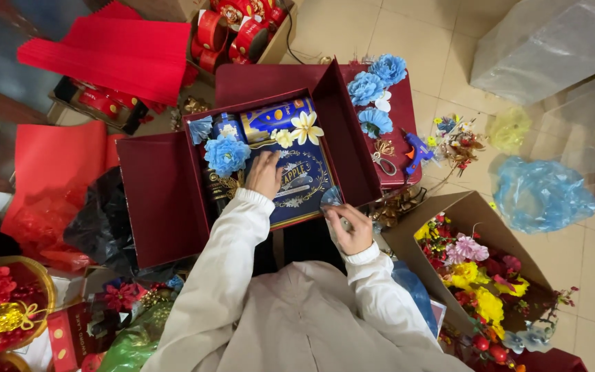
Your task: The person decorates a red gift box containing a blue pineapple-themed item by attaching artificial flowers and a pearl necklace. They use a hot glue gun to secure the decorations inside the box.
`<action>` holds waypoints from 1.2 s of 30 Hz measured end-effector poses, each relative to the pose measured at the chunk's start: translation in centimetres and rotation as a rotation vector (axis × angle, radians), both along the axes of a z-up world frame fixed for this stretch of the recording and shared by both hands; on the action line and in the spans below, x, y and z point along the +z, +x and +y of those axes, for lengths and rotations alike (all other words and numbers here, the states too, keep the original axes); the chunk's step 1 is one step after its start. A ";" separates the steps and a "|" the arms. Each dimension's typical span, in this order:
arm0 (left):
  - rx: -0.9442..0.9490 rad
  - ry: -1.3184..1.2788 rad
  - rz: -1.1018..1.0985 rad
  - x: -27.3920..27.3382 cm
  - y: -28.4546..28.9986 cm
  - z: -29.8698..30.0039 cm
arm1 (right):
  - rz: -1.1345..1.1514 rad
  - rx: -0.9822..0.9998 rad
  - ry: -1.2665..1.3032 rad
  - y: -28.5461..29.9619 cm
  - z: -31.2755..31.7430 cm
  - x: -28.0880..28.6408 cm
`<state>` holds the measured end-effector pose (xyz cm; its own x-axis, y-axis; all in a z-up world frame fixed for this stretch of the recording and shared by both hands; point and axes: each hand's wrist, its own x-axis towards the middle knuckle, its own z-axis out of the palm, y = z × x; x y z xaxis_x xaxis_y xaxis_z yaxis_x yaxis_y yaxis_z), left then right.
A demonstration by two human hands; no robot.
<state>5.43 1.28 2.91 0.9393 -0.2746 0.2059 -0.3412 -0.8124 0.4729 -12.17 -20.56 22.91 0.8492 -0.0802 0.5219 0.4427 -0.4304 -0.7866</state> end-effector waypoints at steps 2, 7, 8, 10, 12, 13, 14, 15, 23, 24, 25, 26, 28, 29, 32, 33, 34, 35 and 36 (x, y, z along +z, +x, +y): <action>-0.051 0.008 0.025 4.0 -1.6 -0.2 | 0.026 -0.007 0.002 -0.6 -0.4 -1.0; -0.158 0.123 0.133 9.7 -3.5 -2.0 | 0.079 -0.029 -0.028 -2.1 -1.5 -2.8; -0.149 0.157 0.118 7.7 -3.2 -2.4 | 0.046 -0.124 -0.048 -2.6 -2.0 -3.5; -0.142 0.188 0.102 5.2 -2.7 -3.0 | 0.013 -0.220 -0.071 -2.5 -4.3 -5.1; -0.084 0.217 0.068 4.1 -2.5 -3.4 | -0.084 -0.488 0.021 -1.4 -7.8 -7.0; -0.086 0.217 0.069 4.0 -2.5 -3.2 | -0.083 -0.489 0.021 0.1 -10.1 -7.1; -0.099 0.217 0.004 3.9 -2.5 -3.0 | -0.009 -0.622 -0.020 1.7 -12.3 -7.3; -0.112 0.216 -0.061 3.7 -2.6 -2.8 | 0.065 -0.755 -0.061 3.2 -14.6 -7.5; -0.170 -0.087 0.005 15.0 -16.4 0.0 | 0.733 -0.863 -0.278 13.8 -29.6 -25.8; -0.143 -0.120 -0.019 16.6 -18.0 0.5 | 0.781 -0.882 -0.298 14.4 -29.7 -25.9; -0.132 -0.119 -0.020 16.6 -18.5 1.2 | 0.779 -0.872 -0.301 14.5 -29.9 -26.1; -0.092 -0.156 -0.033 16.6 -18.9 1.8 | 0.811 -0.870 -0.326 14.5 -30.3 -26.2; -0.049 -0.197 -0.045 15.5 -18.8 2.6 | 0.841 -0.867 -0.356 14.2 -31.5 -27.0; -0.030 -0.218 -0.096 14.5 -18.3 2.8 | 0.831 -0.852 -0.271 13.8 -32.2 -27.7; -0.003 -0.224 -0.089 16.2 -15.0 3.1 | 0.689 -0.833 -0.021 11.9 -31.9 -27.6; 0.010 -0.210 -0.022 17.6 -13.8 3.0 | 0.562 -0.821 0.135 10.8 -31.4 -27.3; 0.001 -0.207 -0.018 16.2 -11.7 3.2 | 0.566 -0.829 0.140 9.2 -29.8 -25.3; -0.051 -0.177 -0.071 14.8 -9.6 3.3 | 0.461 -0.784 0.315 7.7 -28.3 -23.2; -0.103 -0.148 -0.131 13.5 -7.0 3.4 | 0.344 -0.732 0.489 6.8 -26.7 -21.1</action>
